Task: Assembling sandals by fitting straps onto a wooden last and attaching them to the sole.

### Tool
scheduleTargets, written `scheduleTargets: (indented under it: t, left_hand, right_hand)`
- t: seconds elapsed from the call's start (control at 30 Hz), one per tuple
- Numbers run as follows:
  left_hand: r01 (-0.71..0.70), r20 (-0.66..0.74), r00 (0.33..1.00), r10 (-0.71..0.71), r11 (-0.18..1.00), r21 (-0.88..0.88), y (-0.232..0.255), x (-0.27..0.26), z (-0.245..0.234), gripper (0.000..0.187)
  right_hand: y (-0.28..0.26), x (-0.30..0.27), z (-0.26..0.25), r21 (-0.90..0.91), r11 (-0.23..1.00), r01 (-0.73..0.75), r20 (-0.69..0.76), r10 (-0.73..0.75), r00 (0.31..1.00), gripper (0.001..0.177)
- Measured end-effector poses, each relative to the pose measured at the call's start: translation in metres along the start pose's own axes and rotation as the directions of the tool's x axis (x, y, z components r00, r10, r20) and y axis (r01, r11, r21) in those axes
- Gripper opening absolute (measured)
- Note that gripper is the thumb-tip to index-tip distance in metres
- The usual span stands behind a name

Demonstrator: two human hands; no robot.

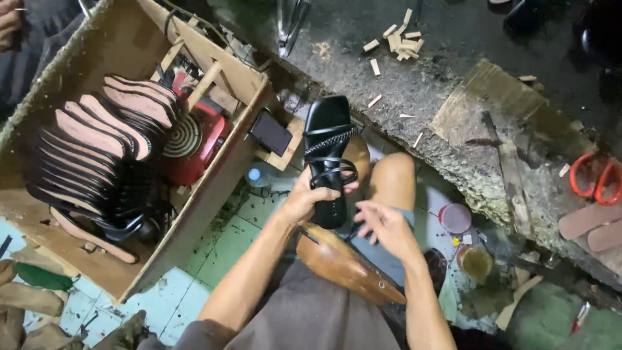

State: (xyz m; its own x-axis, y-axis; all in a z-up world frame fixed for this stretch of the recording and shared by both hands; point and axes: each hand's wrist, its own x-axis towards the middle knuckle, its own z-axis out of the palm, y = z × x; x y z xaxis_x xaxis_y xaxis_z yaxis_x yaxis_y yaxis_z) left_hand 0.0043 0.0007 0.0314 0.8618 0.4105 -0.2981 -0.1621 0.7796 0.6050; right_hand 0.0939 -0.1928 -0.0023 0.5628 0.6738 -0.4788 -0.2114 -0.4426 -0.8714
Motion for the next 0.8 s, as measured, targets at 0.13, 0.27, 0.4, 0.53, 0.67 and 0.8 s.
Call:
scheduleTargets:
  t: [0.13,0.27,0.4,0.53,0.67,0.8]
  left_hand:
    - [-0.076,0.053,0.996,0.068,0.984,0.162,0.008,0.004,0.003,0.068]
    - [-0.089,0.225,0.972,0.074,0.994,0.061,0.015,-0.006,0.022,0.067]
    - [-0.017,0.387,0.921,0.051,0.996,-0.091,0.017,-0.015,0.018,0.077]
    - [0.137,0.446,0.894,-0.040,0.972,-0.189,0.004,-0.022,-0.004,0.079]
    - [0.011,0.352,0.936,0.033,0.992,-0.123,0.004,-0.028,0.002,0.067]
    - [-0.100,0.099,0.990,0.102,0.995,-0.027,0.002,-0.030,0.013,0.046]
  right_hand:
    - [-0.016,-0.025,0.022,0.172,0.974,0.144,0.112,-0.165,0.980,0.045]
    - [-0.032,-0.027,0.044,0.291,0.935,0.200,-0.001,-0.209,0.978,0.035]
    - [-0.026,-0.023,0.054,0.382,0.895,0.231,-0.084,-0.216,0.973,0.028]
    - [-0.028,-0.029,0.056,0.374,0.897,0.236,-0.111,-0.209,0.972,0.025]
    - [-0.038,-0.031,0.057,0.303,0.914,0.270,-0.132,-0.241,0.962,0.028]
    - [-0.037,-0.029,0.062,0.268,0.920,0.288,-0.131,-0.261,0.956,0.029]
